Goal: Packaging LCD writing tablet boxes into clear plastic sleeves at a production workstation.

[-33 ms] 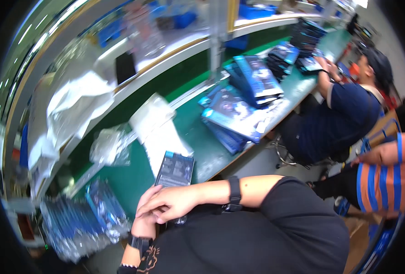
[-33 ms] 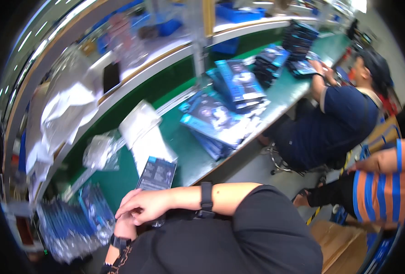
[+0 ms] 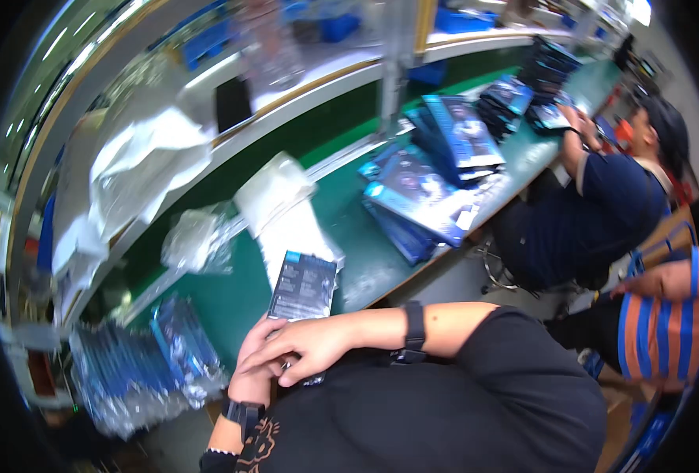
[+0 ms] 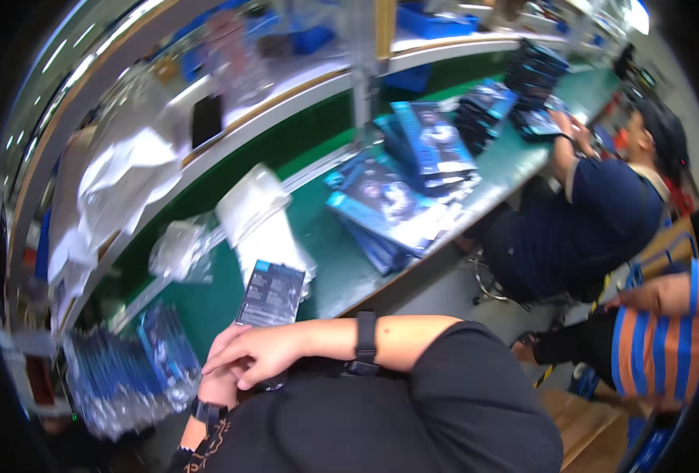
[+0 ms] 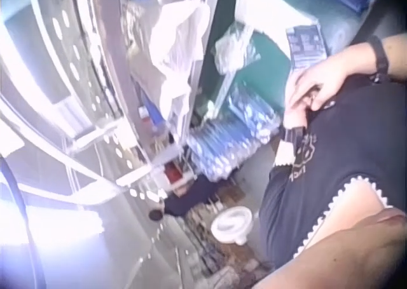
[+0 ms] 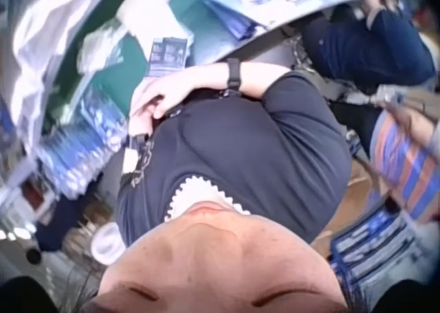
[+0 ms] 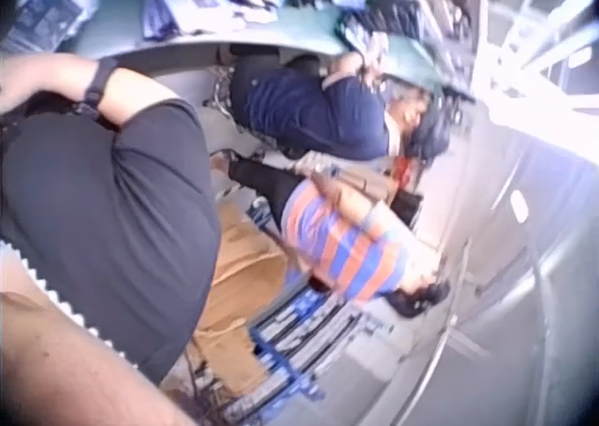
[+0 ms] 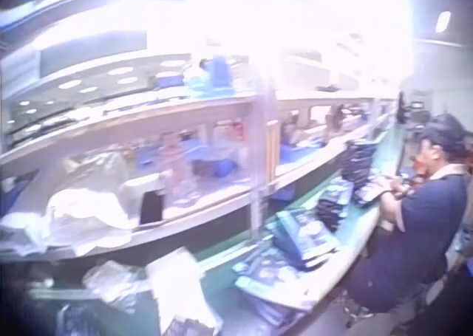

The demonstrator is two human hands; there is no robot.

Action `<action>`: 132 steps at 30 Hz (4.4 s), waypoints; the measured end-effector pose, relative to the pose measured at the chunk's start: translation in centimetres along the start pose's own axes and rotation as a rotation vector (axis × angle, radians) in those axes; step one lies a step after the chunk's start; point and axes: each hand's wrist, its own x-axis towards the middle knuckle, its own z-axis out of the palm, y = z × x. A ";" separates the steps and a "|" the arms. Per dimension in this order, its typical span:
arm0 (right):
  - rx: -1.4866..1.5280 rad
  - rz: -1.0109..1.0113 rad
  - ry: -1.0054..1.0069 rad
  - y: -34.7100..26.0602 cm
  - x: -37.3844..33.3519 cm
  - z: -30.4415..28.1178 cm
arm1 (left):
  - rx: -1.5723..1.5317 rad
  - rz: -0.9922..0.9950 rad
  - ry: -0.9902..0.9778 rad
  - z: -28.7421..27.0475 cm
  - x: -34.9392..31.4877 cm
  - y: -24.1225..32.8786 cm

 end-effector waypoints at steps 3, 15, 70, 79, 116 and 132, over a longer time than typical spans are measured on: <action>0.023 0.192 -0.156 0.3 -0.1 -1.0 | 0.083 0.322 0.158 2.3 -2.4 0.7; -0.257 0.303 0.507 2.1 -0.4 -3.0 | 0.218 0.856 0.451 -5.2 -11.3 4.6; 0.027 0.679 0.303 20.1 30.3 -2.7 | 1.412 0.594 0.925 -15.4 -9.8 9.6; 0.375 0.763 0.230 15.2 22.2 2.9 | 0.304 0.504 0.595 -21.4 -9.1 9.3; -1.415 0.916 0.991 -3.2 -12.7 -12.3 | 1.970 1.188 0.104 -0.3 8.8 0.1; 0.903 0.358 0.974 4.0 -8.9 -3.7 | 1.378 1.118 0.180 1.7 7.0 2.2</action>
